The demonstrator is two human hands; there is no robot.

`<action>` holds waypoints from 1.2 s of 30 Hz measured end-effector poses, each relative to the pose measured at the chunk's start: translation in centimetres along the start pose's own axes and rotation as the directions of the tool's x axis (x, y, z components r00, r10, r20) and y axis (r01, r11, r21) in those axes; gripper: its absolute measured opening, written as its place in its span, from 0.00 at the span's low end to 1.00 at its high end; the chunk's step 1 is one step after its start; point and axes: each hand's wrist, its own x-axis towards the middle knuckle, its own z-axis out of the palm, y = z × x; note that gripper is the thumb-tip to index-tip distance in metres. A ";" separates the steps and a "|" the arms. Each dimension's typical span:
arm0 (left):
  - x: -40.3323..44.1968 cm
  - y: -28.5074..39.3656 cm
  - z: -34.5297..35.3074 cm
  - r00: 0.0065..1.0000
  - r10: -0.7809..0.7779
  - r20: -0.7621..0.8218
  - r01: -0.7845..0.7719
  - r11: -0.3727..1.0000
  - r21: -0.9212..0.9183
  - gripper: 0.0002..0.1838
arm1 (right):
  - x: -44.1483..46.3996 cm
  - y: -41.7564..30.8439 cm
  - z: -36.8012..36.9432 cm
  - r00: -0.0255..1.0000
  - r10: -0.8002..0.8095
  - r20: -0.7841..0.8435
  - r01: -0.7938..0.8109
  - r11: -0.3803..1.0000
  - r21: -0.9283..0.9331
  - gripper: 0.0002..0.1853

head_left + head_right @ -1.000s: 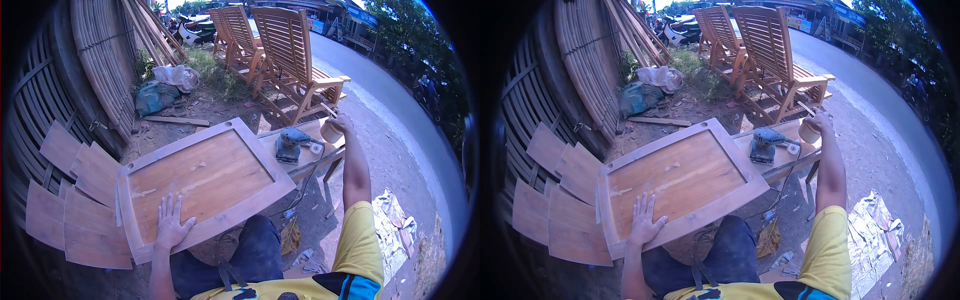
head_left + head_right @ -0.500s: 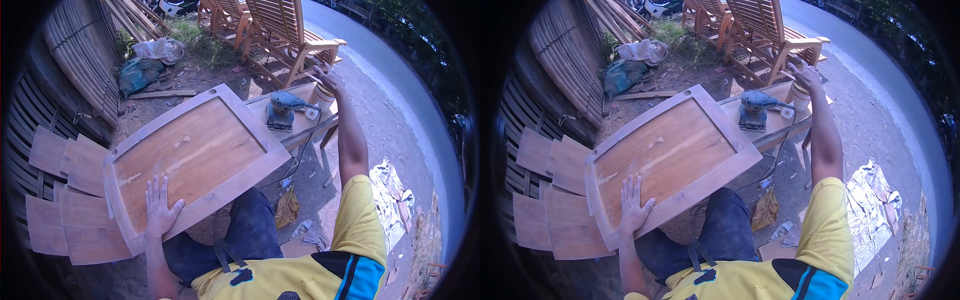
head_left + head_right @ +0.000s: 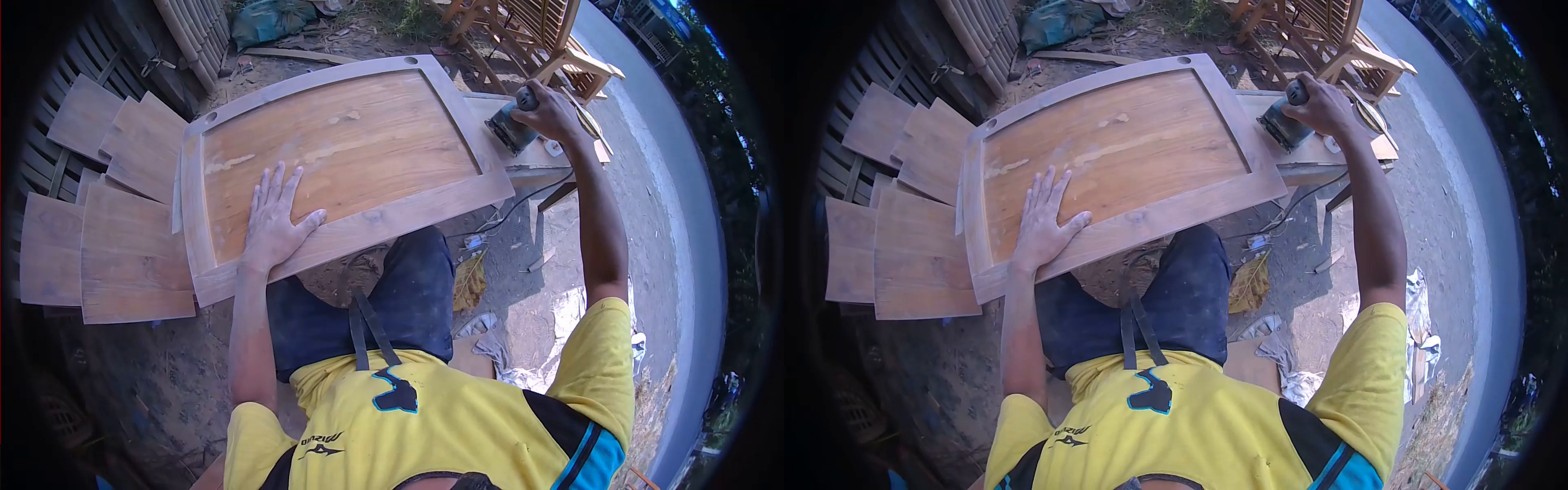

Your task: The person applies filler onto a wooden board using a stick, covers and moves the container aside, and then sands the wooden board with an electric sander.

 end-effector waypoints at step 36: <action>-15.1 -14.1 -2.7 0.851 -0.493 0.182 0.238 0.054 -0.970 0.32 | 2.3 -31.1 2.5 0.984 -0.164 -0.075 0.175 0.971 0.163 0.39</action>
